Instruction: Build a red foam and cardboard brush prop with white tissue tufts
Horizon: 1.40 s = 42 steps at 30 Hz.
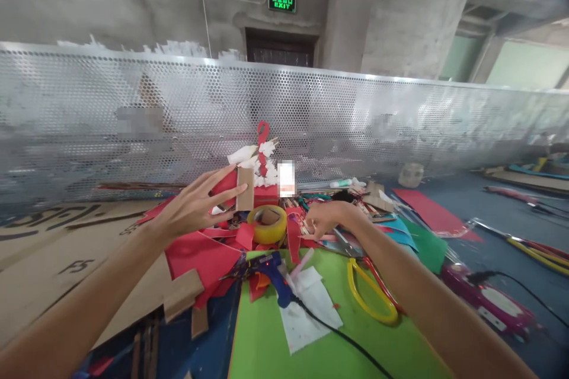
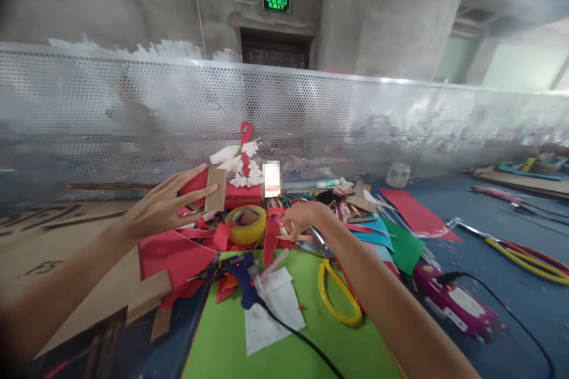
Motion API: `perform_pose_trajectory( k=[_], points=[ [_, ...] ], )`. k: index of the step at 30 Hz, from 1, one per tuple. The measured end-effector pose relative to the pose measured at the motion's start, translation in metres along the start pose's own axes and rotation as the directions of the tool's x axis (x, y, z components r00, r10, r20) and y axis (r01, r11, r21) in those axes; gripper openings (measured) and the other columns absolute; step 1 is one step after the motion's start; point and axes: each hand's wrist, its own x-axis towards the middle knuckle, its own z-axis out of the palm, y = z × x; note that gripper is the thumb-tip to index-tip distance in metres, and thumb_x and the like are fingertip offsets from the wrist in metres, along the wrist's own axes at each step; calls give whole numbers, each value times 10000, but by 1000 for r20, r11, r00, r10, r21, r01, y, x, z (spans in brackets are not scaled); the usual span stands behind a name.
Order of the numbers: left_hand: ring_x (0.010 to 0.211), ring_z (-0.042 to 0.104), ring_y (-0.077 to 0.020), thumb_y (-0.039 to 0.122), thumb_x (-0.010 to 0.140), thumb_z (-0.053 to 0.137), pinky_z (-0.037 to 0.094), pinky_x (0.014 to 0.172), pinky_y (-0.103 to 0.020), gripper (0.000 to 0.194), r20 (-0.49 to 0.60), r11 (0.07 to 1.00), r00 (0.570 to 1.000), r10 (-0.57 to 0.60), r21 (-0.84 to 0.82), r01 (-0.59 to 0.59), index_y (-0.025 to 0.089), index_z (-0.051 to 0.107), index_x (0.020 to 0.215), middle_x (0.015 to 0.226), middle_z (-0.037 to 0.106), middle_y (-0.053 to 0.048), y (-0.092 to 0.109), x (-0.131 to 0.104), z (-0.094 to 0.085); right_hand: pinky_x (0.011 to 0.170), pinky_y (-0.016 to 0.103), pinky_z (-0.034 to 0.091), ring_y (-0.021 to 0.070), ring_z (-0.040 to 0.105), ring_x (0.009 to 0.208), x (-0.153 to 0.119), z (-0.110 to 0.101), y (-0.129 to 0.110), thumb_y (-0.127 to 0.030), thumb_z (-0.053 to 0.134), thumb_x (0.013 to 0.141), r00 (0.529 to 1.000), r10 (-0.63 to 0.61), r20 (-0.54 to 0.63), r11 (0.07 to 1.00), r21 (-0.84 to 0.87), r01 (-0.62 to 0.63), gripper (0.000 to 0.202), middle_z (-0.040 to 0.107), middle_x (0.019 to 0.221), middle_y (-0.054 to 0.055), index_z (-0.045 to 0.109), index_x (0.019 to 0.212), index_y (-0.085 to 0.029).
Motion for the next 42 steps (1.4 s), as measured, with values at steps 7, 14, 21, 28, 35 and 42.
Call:
perform_pose_trajectory(
  k=[7, 14, 21, 28, 35, 42],
  points=[
    [1448, 338, -319, 244, 945, 595, 412, 1119, -501, 511, 41, 999, 999, 16, -45, -15, 266, 476, 1441, 1631, 235, -129, 0, -3, 9, 506, 235, 364, 128, 541, 561, 4, 3, 8, -260, 723, 741, 994, -90, -59, 984, 148, 98, 127, 621, 613, -7, 640, 688, -181],
    [1447, 346, -326, 261, 901, 658, 415, 1120, -502, 606, -1, 995, 996, 84, -58, -84, 301, 449, 1468, 1626, 246, -137, 2, -6, 20, 646, 263, 473, 111, 548, 537, -34, -29, -13, -359, 575, 933, 822, -171, -544, 626, 584, 517, 313, 591, 616, -62, 572, 1211, -215],
    [1438, 362, -336, 243, 875, 677, 432, 1104, -507, 644, -20, 993, 994, 104, -57, -105, 324, 450, 1473, 1635, 228, -127, 9, -3, 24, 696, 292, 533, 191, 700, 882, -19, -44, -54, -393, 646, 888, 622, -106, -776, 286, 576, 766, 307, 746, 979, 66, 633, 1141, -220],
    [1429, 381, -339, 263, 866, 691, 440, 1103, -507, 621, 14, 993, 994, 106, -46, -106, 320, 488, 1450, 1634, 246, -121, 11, -2, 22, 649, 271, 532, 191, 681, 871, 1, -38, -59, -380, 662, 860, 450, 44, -892, 533, 402, 744, 225, 741, 1031, 85, 752, 871, -174],
    [1443, 355, -338, 230, 884, 660, 434, 1109, -509, 622, 18, 989, 990, 140, -49, -139, 315, 457, 1466, 1639, 227, -120, 14, 1, 19, 723, 250, 480, 162, 668, 839, -8, -37, -70, -237, 550, 893, 433, -75, -898, 740, 241, 628, 229, 755, 972, 28, 740, 1011, -187],
    [1440, 355, -345, 216, 882, 662, 442, 1097, -516, 625, 12, 988, 989, 148, -51, -147, 308, 453, 1463, 1631, 237, -135, 15, 3, 17, 791, 246, 471, 166, 673, 907, -5, -36, -71, -254, 542, 915, 441, -92, -893, 790, 204, 578, 252, 755, 1051, 17, 730, 1077, -213]
  ],
)
